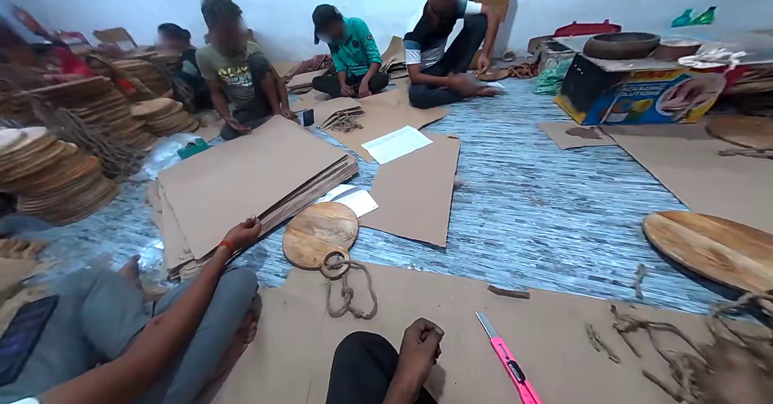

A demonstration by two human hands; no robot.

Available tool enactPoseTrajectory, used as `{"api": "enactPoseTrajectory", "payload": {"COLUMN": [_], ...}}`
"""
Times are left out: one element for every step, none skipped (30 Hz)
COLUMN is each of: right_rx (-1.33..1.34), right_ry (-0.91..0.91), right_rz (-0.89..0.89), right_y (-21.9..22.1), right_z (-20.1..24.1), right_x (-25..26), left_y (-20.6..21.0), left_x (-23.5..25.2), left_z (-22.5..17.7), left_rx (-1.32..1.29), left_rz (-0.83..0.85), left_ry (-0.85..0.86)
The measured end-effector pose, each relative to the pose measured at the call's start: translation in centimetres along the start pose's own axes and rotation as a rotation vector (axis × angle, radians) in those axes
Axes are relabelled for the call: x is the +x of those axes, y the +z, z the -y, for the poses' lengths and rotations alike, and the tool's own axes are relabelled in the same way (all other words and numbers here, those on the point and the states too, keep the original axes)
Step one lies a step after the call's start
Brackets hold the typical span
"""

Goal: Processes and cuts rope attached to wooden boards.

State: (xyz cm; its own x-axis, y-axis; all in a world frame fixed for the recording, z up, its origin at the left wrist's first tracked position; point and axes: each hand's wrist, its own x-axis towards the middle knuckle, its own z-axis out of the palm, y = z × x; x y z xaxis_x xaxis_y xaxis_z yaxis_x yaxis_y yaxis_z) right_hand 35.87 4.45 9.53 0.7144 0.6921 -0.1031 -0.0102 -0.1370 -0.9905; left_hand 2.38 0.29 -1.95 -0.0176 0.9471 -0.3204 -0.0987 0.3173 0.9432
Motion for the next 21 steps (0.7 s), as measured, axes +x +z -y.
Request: {"api": "enactPoseTrajectory", "payload": {"right_rx": [-0.04,-0.094,-0.175,-0.288,-0.432,-0.59,-0.743,-0.875,-0.968,-1.036,-1.079,-1.102,-1.103,-1.085,-1.054,-1.017,-0.995,-1.0,-1.025,-1.05,-1.071], "right_ry": [-0.007,0.009,0.021,0.013,-0.014,-0.061,-0.11,-0.138,-0.146,-0.137,-0.127,-0.125,-0.122,-0.119,-0.119,-0.124,-0.128,-0.115,-0.101,-0.093,-0.095], "right_rz": [0.162,0.354,0.546,0.723,0.897,1.048,1.191,1.319,1.417,1.485,1.528,1.548,1.547,1.531,1.51,1.483,1.453,1.439,1.442,1.449,1.455], "right_y": [0.6,1.4,2.4,3.5,4.4,5.2,5.8,6.3,6.6,6.9,7.1,7.3,7.5,7.8,8.1,8.3,8.4,8.3,8.3,8.3,8.4], "right_z": [-2.0,-3.2,-4.0,-4.8,-5.9,-7.1,-8.3,-9.2,-10.2,-11.2,-11.9,-12.4,-12.9,-13.1,-13.2,-13.2,-13.2,-13.1,-13.0,-12.8,-12.7], "right_x": [0.9,0.9,0.3,-0.6,-1.6,-2.5,-3.6,-4.6,-5.5,-6.3,-6.8,-7.3,-7.5,-7.6,-7.6,-7.6,-7.4,-7.4,-7.4,-7.4,-7.4], "left_y": [-0.1,-0.2,-0.4,-0.7,-1.1,-1.8,-2.6,-3.6,-4.8,-6.1,-7.5,-8.9,-10.3,-11.8,-13.2,-14.5,-15.4,-16.0,-16.3,-16.4,-16.4], "left_x": [0.1,0.2,0.4,0.6,0.8,1.1,1.4,1.9,2.5,3.0,3.6,4.2,4.8,5.4,6.0,6.5,6.7,6.5,6.1,5.8,5.7], "left_z": [-0.3,-0.6,-1.0,-1.5,-2.1,-2.9,-3.7,-4.5,-5.2,-6.0,-6.6,-7.0,-6.9,-6.3,-5.3,-4.2,-3.1,-2.1,-1.6,-1.4,-1.4], "left_rx": [-0.017,-0.035,-0.052,-0.062,-0.061,-0.049,-0.017,0.039,0.13,0.259,0.41,0.564,0.706,0.816,0.875,0.873,0.839,0.805,0.776,0.731,0.672], "left_rz": [-0.001,0.0,-0.002,-0.009,-0.021,-0.037,-0.063,-0.098,-0.143,-0.19,-0.24,-0.288,-0.333,-0.369,-0.382,-0.373,-0.374,-0.389,-0.423,-0.476,-0.536], "left_ry": [-0.007,-0.016,-0.023,-0.024,-0.018,-0.002,0.023,0.06,0.095,0.111,0.109,0.083,0.033,-0.044,-0.145,-0.254,-0.342,-0.384,-0.398,-0.382,-0.35]}}
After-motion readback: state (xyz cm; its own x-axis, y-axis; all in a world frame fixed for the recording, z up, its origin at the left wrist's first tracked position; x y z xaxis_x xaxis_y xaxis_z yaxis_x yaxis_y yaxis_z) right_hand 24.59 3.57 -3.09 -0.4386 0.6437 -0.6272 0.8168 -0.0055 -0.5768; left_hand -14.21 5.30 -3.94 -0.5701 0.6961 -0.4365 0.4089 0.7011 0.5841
